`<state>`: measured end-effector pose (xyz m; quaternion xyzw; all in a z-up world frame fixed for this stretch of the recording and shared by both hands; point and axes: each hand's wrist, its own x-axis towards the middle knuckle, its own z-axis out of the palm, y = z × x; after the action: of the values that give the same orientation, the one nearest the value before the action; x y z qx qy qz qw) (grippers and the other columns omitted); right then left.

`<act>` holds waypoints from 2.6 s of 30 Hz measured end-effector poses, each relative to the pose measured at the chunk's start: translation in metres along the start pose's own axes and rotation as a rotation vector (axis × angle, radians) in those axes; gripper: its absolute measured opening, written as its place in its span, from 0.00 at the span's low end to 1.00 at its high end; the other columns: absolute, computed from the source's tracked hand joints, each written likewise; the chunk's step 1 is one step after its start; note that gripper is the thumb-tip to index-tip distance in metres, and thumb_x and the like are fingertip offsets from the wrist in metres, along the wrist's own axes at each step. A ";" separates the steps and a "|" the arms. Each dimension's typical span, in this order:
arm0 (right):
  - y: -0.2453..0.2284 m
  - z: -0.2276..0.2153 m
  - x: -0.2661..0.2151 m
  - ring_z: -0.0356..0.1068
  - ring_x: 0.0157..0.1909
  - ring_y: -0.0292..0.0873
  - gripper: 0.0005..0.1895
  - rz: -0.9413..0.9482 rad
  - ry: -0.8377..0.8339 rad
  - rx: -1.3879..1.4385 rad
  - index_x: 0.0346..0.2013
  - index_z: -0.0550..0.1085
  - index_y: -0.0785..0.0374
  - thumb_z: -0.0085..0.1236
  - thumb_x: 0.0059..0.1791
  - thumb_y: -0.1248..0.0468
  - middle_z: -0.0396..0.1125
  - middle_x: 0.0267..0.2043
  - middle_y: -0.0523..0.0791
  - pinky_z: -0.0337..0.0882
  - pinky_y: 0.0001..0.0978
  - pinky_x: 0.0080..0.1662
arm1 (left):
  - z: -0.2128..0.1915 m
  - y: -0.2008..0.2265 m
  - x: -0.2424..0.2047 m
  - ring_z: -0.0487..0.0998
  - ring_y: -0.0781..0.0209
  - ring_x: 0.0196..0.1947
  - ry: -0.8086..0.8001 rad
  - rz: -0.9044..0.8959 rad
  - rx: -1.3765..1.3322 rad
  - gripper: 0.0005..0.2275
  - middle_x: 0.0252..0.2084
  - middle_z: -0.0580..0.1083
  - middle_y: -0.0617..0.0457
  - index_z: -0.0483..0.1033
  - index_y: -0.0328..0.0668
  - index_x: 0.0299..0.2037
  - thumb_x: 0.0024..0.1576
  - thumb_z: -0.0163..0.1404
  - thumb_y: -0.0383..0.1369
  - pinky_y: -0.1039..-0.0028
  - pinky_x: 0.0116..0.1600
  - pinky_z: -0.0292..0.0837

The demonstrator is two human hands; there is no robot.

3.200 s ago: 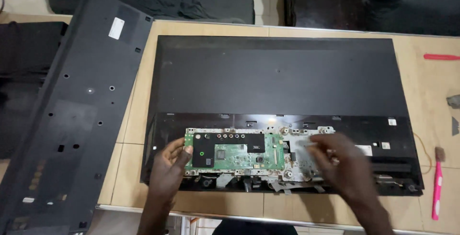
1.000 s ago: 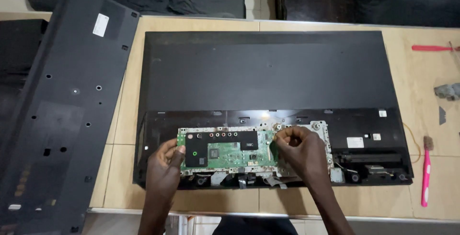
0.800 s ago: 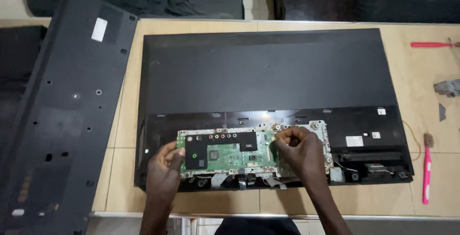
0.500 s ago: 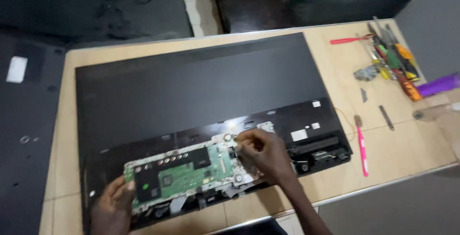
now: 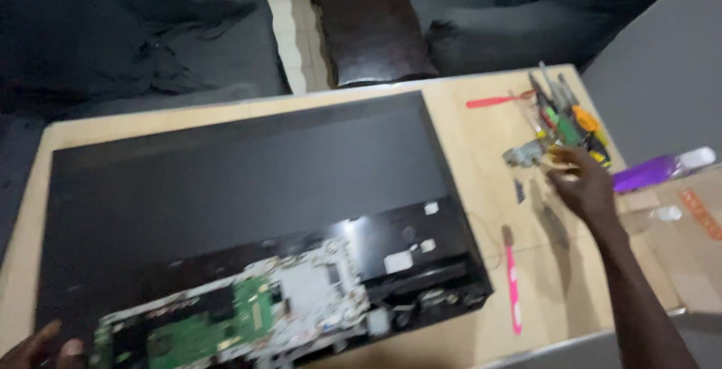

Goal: Remove the back cover and internal circuit board from a television.

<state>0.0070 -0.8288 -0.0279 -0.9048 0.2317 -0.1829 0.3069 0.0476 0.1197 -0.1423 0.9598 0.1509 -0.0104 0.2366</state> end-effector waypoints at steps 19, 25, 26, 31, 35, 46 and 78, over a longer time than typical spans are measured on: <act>0.017 -0.046 0.024 0.73 0.48 0.60 0.29 -0.338 -0.413 -0.289 0.53 0.79 0.51 0.67 0.36 0.64 0.71 0.49 0.51 0.74 0.52 0.44 | 0.129 0.664 -0.188 0.77 0.44 0.50 -0.492 0.950 -0.562 0.11 0.47 0.78 0.48 0.76 0.46 0.51 0.61 0.50 0.38 0.56 0.53 0.71; 0.043 -0.092 -0.087 0.77 0.45 0.48 0.30 0.286 -0.309 -0.441 0.52 0.78 0.44 0.69 0.36 0.49 0.77 0.43 0.43 0.72 0.42 0.47 | 0.203 0.713 -0.181 0.74 0.43 0.50 -0.631 1.034 -0.406 0.13 0.50 0.76 0.45 0.74 0.41 0.53 0.59 0.49 0.30 0.57 0.52 0.68; 0.052 -0.094 -0.109 0.78 0.40 0.46 0.28 0.461 -0.311 -0.540 0.49 0.78 0.39 0.69 0.35 0.45 0.78 0.34 0.40 0.73 0.41 0.45 | 0.217 0.724 -0.182 0.73 0.41 0.52 -0.645 1.060 -0.365 0.15 0.52 0.75 0.44 0.74 0.40 0.55 0.57 0.53 0.28 0.56 0.54 0.68; 0.101 -0.089 -0.156 0.78 0.55 0.50 0.37 0.752 -0.295 -0.515 0.56 0.78 0.48 0.71 0.34 0.44 0.80 0.49 0.44 0.74 0.47 0.55 | 0.301 0.775 -0.227 0.72 0.38 0.53 -0.697 1.234 -0.255 0.25 0.58 0.73 0.42 0.70 0.43 0.62 0.53 0.58 0.27 0.50 0.52 0.70; 0.101 -0.094 -0.148 0.85 0.42 0.45 0.50 0.764 -0.260 -0.471 0.64 0.72 0.48 0.79 0.30 0.44 0.77 0.55 0.46 0.80 0.45 0.47 | 0.346 0.786 -0.249 0.73 0.27 0.36 -0.601 1.116 -0.318 0.08 0.37 0.69 0.36 0.69 0.31 0.39 0.51 0.42 0.16 0.42 0.33 0.68; 0.007 -0.044 0.046 0.70 0.35 0.54 0.13 -0.163 -0.091 -0.263 0.47 0.77 0.63 0.60 0.50 0.60 0.72 0.34 0.52 0.65 0.47 0.38 | 0.298 0.687 -0.357 0.68 0.23 0.42 -0.986 0.999 -0.345 0.16 0.47 0.65 0.28 0.65 0.26 0.48 0.48 0.47 0.19 0.36 0.36 0.68; -0.023 0.014 0.081 0.74 0.48 0.66 0.14 0.005 -0.363 -0.526 0.40 0.79 0.61 0.53 0.54 0.55 0.69 0.40 0.54 0.76 0.61 0.48 | 0.304 0.749 -0.103 0.83 0.35 0.35 -0.300 0.750 0.218 0.17 0.37 0.71 0.43 0.66 0.32 0.44 0.48 0.60 0.26 0.58 0.38 0.83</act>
<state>0.0876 -0.8496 -0.0086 -0.9704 0.2147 0.0484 0.0993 0.1858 -0.6800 -0.0650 0.9555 -0.2472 -0.0792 0.1403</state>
